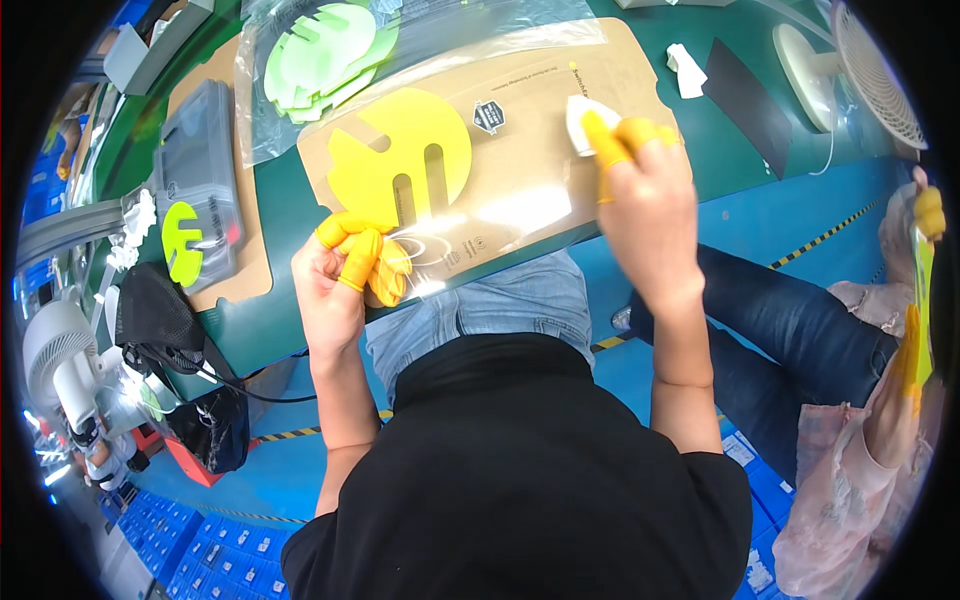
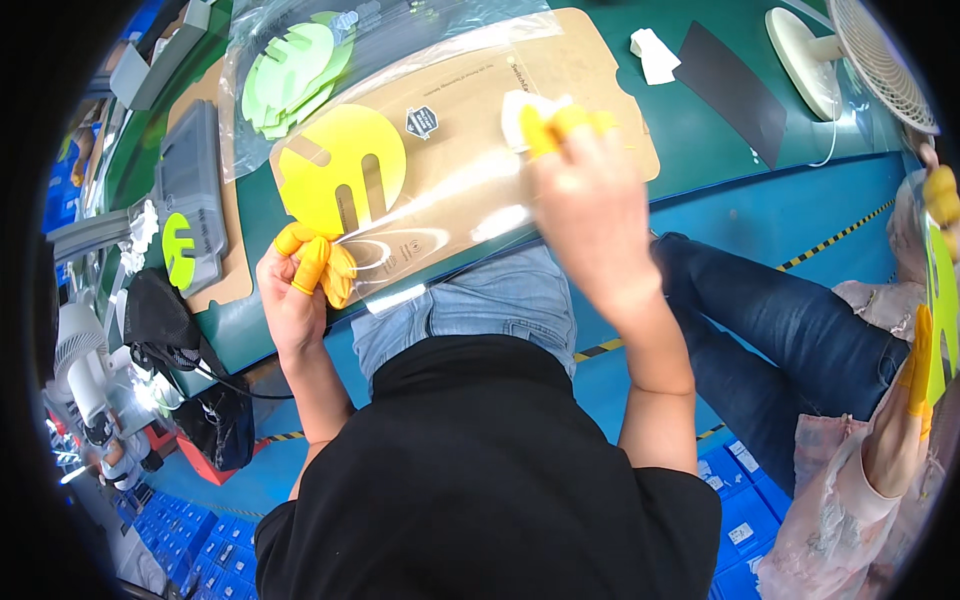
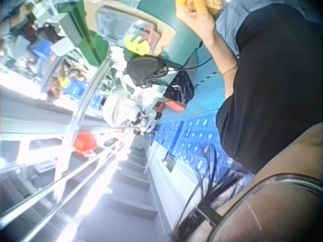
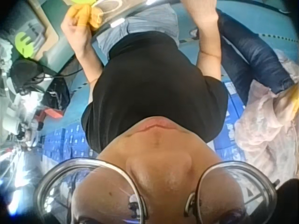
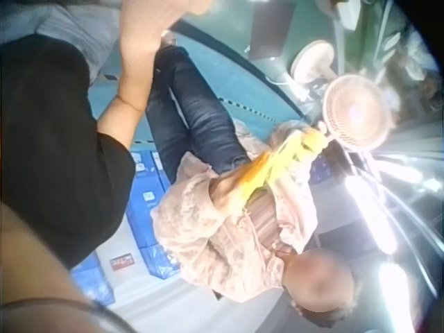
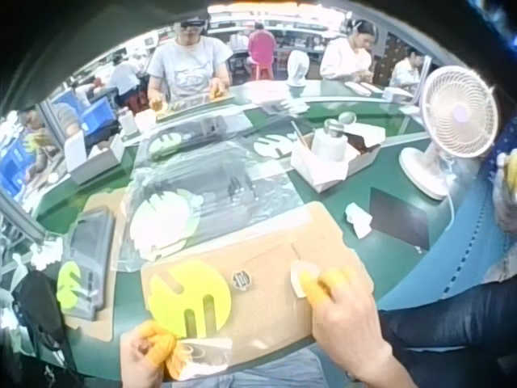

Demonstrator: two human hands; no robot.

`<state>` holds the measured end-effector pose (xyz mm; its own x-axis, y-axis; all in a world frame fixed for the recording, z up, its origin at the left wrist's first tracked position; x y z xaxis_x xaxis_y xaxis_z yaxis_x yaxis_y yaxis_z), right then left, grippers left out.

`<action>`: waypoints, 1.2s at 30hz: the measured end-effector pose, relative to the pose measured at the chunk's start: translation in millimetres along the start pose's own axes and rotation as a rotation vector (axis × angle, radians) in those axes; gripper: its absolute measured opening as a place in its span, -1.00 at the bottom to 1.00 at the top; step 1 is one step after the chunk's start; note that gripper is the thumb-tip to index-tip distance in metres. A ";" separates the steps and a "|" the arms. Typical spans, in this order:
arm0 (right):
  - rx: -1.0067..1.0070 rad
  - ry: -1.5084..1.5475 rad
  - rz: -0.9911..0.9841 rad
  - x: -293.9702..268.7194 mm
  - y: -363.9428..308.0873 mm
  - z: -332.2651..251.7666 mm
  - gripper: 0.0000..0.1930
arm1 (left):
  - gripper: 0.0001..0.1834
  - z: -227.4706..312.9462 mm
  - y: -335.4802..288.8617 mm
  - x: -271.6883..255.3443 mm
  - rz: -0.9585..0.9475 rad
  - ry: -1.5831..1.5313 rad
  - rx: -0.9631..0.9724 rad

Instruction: The person wipes the surface of a light green plastic part with a white wipe, then places it on a cardboard sheet. They repeat this process with multiple similar parts, handling them one at a time and wiping both sides before stacking them.

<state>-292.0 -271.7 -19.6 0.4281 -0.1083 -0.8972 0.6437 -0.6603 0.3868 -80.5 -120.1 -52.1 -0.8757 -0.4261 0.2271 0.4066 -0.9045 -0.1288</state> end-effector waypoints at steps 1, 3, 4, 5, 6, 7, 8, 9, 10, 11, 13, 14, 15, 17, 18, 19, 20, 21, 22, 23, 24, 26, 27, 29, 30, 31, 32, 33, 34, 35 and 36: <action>0.052 -0.049 0.010 -0.8 -1.1 7.2 -0.84 | -0.82 0.6 0.3 0.5 0.002 -0.001 -0.001; 0.036 -0.059 0.027 1.0 -7.0 6.3 -0.83 | -0.81 1.7 1.0 2.0 0.008 -0.002 -0.006; 0.029 -0.062 0.034 1.8 -11.3 4.8 -0.83 | -0.81 1.1 1.1 1.6 0.005 0.004 -0.002; 0.001 -0.043 -0.035 1.9 -17.7 -2.4 -0.76 | -0.81 0.2 1.2 0.3 0.002 0.011 0.002; -0.075 0.004 -0.045 3.8 -22.7 -12.2 -0.76 | -0.81 -0.6 1.3 -0.1 -0.002 0.020 0.009; -0.149 0.051 -0.055 6.5 -26.4 -24.2 -0.76 | -0.82 -1.5 1.3 0.1 0.004 0.021 0.012; -0.207 0.108 -0.051 8.8 -28.2 -38.7 -0.76 | -0.83 -2.3 1.1 0.5 0.010 0.023 0.014; -0.269 0.167 -0.046 11.7 -29.1 -54.0 -0.75 | -0.84 -2.7 0.2 0.1 0.020 0.026 0.018; -0.310 0.211 -0.017 13.7 -31.2 -67.1 -0.80 | -0.84 -1.9 0.0 2.0 0.039 0.036 0.032; -0.350 0.254 0.013 15.1 -32.9 -77.4 -0.83 | -0.84 -0.9 0.1 5.1 0.059 0.046 0.046; -0.375 0.293 0.011 16.2 -33.4 -91.8 -0.79 | -0.83 -0.4 -0.5 4.3 0.075 0.035 0.058; -0.387 0.313 0.010 16.2 -33.9 -95.4 -0.77 | -0.83 -1.1 -0.4 2.1 0.069 0.016 0.054; -0.398 0.313 0.023 15.4 -33.5 -95.6 -0.76 | -0.83 -1.8 -0.7 0.4 0.065 -0.006 0.050; -0.419 0.312 0.050 12.4 -30.2 -92.2 -0.74 | -0.83 -1.6 -1.3 1.2 0.068 -0.030 0.046; -0.412 0.276 0.026 10.0 -29.8 -87.1 -0.74 | -0.83 -1.4 -1.3 0.9 0.072 -0.042 0.046; -0.406 0.238 0.000 5.7 -30.9 -78.2 -0.74 | -0.83 -1.3 -1.3 -0.7 0.056 -0.059 0.043; -0.399 0.201 -0.025 1.4 -31.5 -68.2 -0.73 | -0.84 -1.3 -1.2 -3.2 0.040 -0.076 0.039; -0.366 0.157 -0.035 -2.8 -30.1 -56.0 -0.75 | -0.84 -0.6 -0.8 -4.9 0.022 -0.092 0.037; -0.339 0.069 0.048 -1.2 -32.8 -41.6 -0.77 | -0.84 0.4 -0.1 -6.0 0.007 -0.092 0.039; -0.291 0.014 0.054 -6.7 -33.0 -26.9 -0.76 | -0.84 2.0 0.7 -6.9 -0.008 -0.093 0.041; -0.190 -0.092 0.019 -10.7 -32.7 -15.6 -0.73 | -0.83 3.4 1.5 -8.0 -0.020 -0.095 0.044; -0.112 -0.182 0.056 -14.4 -24.8 1.3 -0.66 | -0.83 6.1 2.2 -7.6 -0.032 -0.086 0.049; -0.085 -0.186 0.074 -17.0 -22.8 7.0 -0.64 | -0.82 7.1 2.3 -6.6 -0.039 -0.080 0.051; -0.086 -0.211 0.095 -18.3 -19.2 11.7 -0.61 | -0.82 8.1 1.3 -5.5 -0.025 -0.084 0.052; -0.085 -0.228 0.107 -18.6 -18.2 12.5 -0.60 | -0.82 8.4 1.5 -5.3 -0.022 -0.087 0.052; -0.090 -0.235 0.117 -18.3 -17.4 12.1 -0.60 | -0.82 8.3 1.5 -5.8 -0.009 -0.074 0.058; -0.096 -0.242 0.127 -17.9 -16.8 11.3 -0.60 | -0.81 7.6 1.1 -6.6 0.003 -0.062 0.063; -0.103 -0.248 0.137 -17.3 -15.7 10.1 -0.59 | -0.80 7.8 0.9 -7.2 0.018 -0.049 0.070; -0.108 -0.237 0.134 -16.4 -14.9 8.0 -0.60 | -0.80 9.2 0.5 -7.0 0.019 -0.047 0.072; -0.114 -0.226 0.132 -15.1 -14.1 4.6 -0.61 | -0.80 11.2 -0.1 -6.2 0.022 -0.044 0.075; -0.119 -0.214 0.128 -13.6 -13.0 0.5 -0.62 | -0.81 12.7 -0.5 -5.6 0.024 -0.040 0.077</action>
<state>-306.5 -262.0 -12.5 0.3751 -0.3484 -0.8590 0.6681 -0.5408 0.5111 -72.5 -117.5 -41.1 -0.8550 -0.4466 0.2636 0.4474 -0.8923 -0.0607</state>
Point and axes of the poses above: each hand's wrist, its own y-axis towards the middle knuckle, its own x-axis out of the palm, z = x × y, the point moved 1 cm from there along y, towards the middle knuckle, and after that the axes turned 1 degree about y, right-handed, at the moved point
